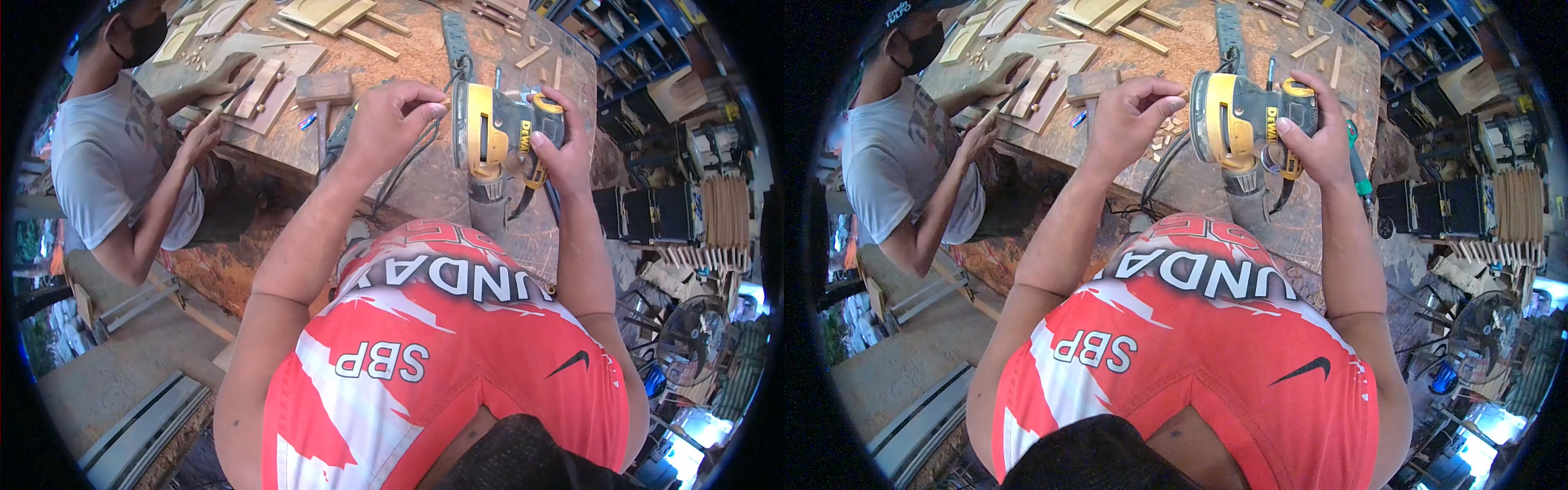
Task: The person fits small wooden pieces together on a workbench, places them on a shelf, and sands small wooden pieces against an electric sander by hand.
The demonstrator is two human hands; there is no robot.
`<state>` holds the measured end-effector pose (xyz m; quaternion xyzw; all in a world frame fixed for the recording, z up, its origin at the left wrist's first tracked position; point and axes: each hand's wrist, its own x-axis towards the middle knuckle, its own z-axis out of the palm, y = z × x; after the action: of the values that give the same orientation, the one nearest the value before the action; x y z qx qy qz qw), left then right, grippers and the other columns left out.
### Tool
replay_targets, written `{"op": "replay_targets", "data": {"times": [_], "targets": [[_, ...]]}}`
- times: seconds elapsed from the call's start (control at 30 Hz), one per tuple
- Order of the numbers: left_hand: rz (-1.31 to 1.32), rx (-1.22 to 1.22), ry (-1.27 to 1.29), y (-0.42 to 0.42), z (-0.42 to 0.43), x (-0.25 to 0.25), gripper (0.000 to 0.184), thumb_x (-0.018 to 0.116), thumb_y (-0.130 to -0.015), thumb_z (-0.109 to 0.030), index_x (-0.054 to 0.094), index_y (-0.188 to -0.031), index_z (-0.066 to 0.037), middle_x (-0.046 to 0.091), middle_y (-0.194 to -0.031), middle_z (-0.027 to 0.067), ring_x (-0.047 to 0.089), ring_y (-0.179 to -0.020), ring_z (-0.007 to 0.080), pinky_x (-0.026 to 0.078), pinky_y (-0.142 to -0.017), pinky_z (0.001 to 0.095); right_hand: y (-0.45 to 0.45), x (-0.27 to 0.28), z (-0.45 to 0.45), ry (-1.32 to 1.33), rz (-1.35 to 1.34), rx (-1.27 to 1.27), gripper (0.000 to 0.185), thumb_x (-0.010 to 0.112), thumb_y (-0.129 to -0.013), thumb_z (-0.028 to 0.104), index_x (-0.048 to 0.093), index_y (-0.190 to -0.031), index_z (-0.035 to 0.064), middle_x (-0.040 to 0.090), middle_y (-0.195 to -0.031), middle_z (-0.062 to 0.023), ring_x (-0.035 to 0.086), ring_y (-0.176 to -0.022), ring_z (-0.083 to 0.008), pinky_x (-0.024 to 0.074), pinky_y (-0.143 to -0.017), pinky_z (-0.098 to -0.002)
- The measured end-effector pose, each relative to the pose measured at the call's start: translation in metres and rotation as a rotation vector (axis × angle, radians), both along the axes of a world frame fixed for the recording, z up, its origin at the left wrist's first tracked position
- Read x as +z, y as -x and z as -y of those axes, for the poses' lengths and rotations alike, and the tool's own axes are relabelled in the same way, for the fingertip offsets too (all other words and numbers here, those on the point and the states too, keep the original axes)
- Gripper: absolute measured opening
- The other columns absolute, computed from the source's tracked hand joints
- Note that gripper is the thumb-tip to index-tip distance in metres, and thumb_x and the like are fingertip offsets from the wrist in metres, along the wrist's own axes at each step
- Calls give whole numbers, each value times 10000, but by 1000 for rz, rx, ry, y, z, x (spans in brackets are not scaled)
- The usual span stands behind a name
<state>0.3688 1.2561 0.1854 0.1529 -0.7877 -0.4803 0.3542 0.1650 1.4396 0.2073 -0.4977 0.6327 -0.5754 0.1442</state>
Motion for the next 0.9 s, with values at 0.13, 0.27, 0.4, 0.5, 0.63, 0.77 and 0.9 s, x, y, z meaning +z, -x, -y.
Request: {"op": "replay_targets", "data": {"times": [0.13, 0.27, 0.4, 0.5, 0.63, 0.77, 0.9], "targets": [[-28, -17, -42, 1, -4, -2, 158, 692, -846, -63, 689, -982, 17, 679, -790, 26, 586, -701, 58, 469, -612, 206, 2, -2, 0, -1, -3, -8, 614, 711, -736, 207, 500, -1296, 70, 579, -1120, -82, 564, -1016, -172, 447, -921, -321], [27, -14, -34, -1, -7, 0, 162, 688, -847, -68, 694, -991, 6, 689, -801, 30, 592, -706, 57, 466, -614, 206, 1, -2, -1, -2, -1, -22, 610, 707, -733, 202, 503, -1294, 72, 571, -1118, -75, 558, -1017, -167, 446, -920, -316], [36, -16, -55, -2, -11, 1, 164, 687, -849, -80, 695, -992, 0, 694, -809, 38, 594, -705, 54, 468, -613, 209, 1, -2, -2, 6, 26, -16, 612, 709, -733, 203, 503, -1294, 73, 569, -1119, -75, 556, -1020, -165, 445, -920, -314], [50, -21, -110, -3, -12, 1, 167, 686, -852, -88, 696, -993, 1, 697, -816, 43, 597, -703, 56, 470, -612, 211, 1, -3, -2, 9, 39, -16, 613, 711, -735, 206, 502, -1295, 71, 570, -1117, -75, 557, -1019, -163, 445, -920, -311], [49, -19, -125, -2, -11, 0, 167, 685, -851, -80, 695, -994, 7, 697, -817, 48, 606, -709, 60, 483, -625, 212, 0, -3, -3, 4, 30, -27, 618, 712, -738, 206, 496, -1300, 68, 572, -1123, -77, 559, -1020, -165, 445, -922, -312], [12, -39, -151, -2, -12, -4, 167, 689, -846, -69, 693, -991, 14, 698, -823, 49, 613, -718, 66, 493, -639, 214, -3, -2, -3, 14, 45, -22, 620, 710, -740, 200, 492, -1304, 66, 574, -1131, -79, 561, -1027, -169, 445, -928, -315], [13, -35, -121, -6, -12, -2, 167, 693, -844, -66, 692, -991, 16, 694, -819, 43, 609, -713, 65, 490, -637, 212, 0, -5, -2, 26, 78, -13, 619, 707, -743, 197, 490, -1306, 61, 579, -1136, -82, 563, -1031, -171, 445, -932, -319]]}}
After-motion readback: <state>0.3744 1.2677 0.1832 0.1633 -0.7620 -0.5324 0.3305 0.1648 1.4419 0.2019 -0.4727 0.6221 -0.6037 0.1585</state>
